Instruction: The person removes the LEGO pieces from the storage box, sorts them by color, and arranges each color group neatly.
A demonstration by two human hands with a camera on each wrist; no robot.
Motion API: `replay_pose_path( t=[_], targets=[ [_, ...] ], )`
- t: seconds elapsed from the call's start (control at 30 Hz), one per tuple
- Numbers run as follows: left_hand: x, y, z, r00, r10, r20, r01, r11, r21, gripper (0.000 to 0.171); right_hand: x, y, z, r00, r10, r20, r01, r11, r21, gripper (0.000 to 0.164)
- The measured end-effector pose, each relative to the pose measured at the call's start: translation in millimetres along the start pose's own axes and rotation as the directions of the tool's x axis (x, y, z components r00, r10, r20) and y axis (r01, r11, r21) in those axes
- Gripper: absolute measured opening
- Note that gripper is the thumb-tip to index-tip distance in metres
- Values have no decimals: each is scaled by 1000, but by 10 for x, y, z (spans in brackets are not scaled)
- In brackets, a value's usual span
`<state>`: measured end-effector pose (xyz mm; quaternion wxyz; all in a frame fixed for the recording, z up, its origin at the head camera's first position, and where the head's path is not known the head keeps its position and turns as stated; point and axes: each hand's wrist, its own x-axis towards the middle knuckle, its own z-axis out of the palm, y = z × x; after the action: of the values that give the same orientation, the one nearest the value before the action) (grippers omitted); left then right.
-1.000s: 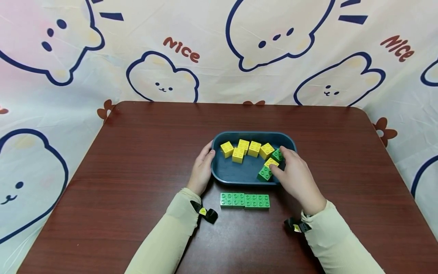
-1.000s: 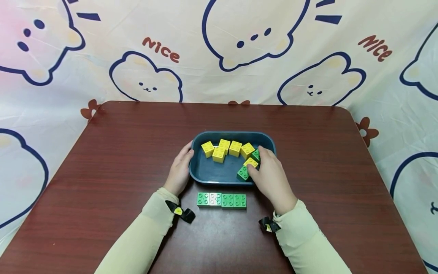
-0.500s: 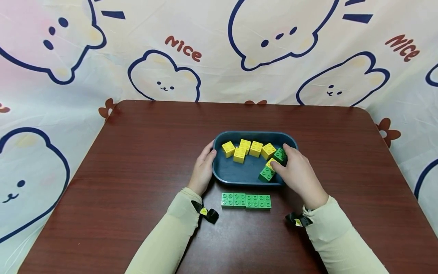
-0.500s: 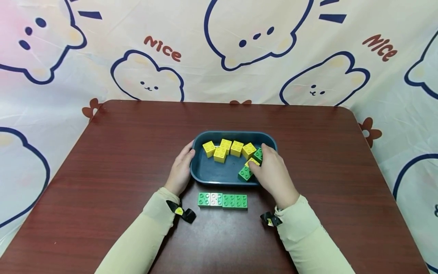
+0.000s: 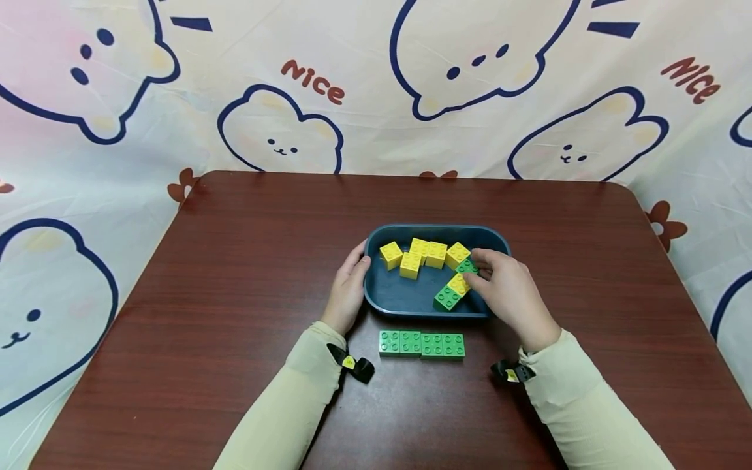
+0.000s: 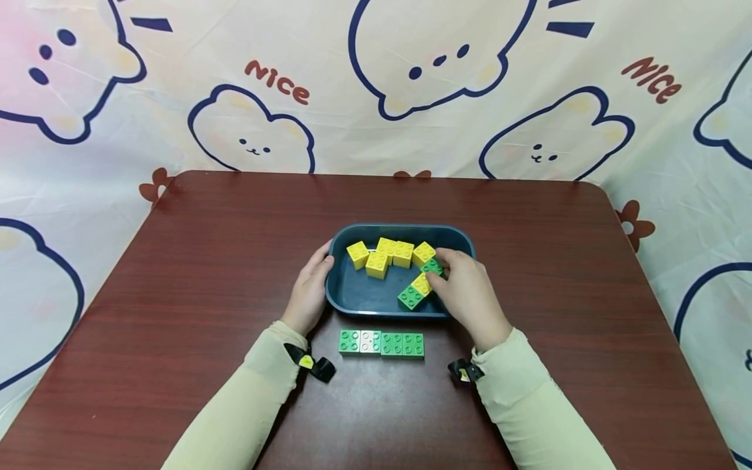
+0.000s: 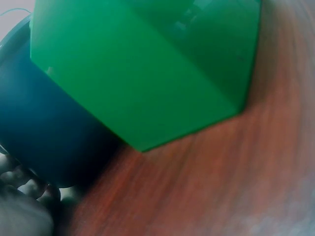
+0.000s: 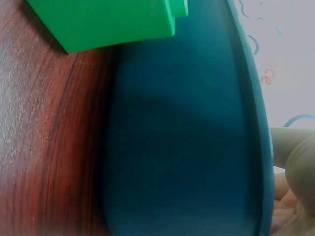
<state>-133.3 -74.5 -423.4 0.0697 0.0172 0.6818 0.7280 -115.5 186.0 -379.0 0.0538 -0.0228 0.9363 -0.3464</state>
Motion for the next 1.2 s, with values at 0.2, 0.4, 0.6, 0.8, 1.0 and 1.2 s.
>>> replay_pose_path(
  t=[0.2,0.4,0.6,0.8,1.0,1.2],
  targets=[
    [7,-21,3,999,42,10,-42,999,-1,42,42,4,12,1000,-20,-2,20,999,-32,49],
    [5,-33,-1,999,50,16,-50,999,-6,42,83,-1,19,1000,-21,22,23,996,-83,47],
    [5,-38,-6,999,43,17,-43,999,-2,42,130,-5,27,999,-24,30,27,993,-113,45],
    [5,-41,-11,999,48,24,-48,999,-13,42,177,-11,40,999,-24,21,26,993,-117,45],
    [3,-37,-11,999,44,22,-44,999,-10,42,213,-19,60,999,-17,35,21,991,-129,46],
    [3,-27,-3,999,35,12,-35,999,-7,42,226,-29,45,998,-32,57,42,982,-182,42]
  ],
)
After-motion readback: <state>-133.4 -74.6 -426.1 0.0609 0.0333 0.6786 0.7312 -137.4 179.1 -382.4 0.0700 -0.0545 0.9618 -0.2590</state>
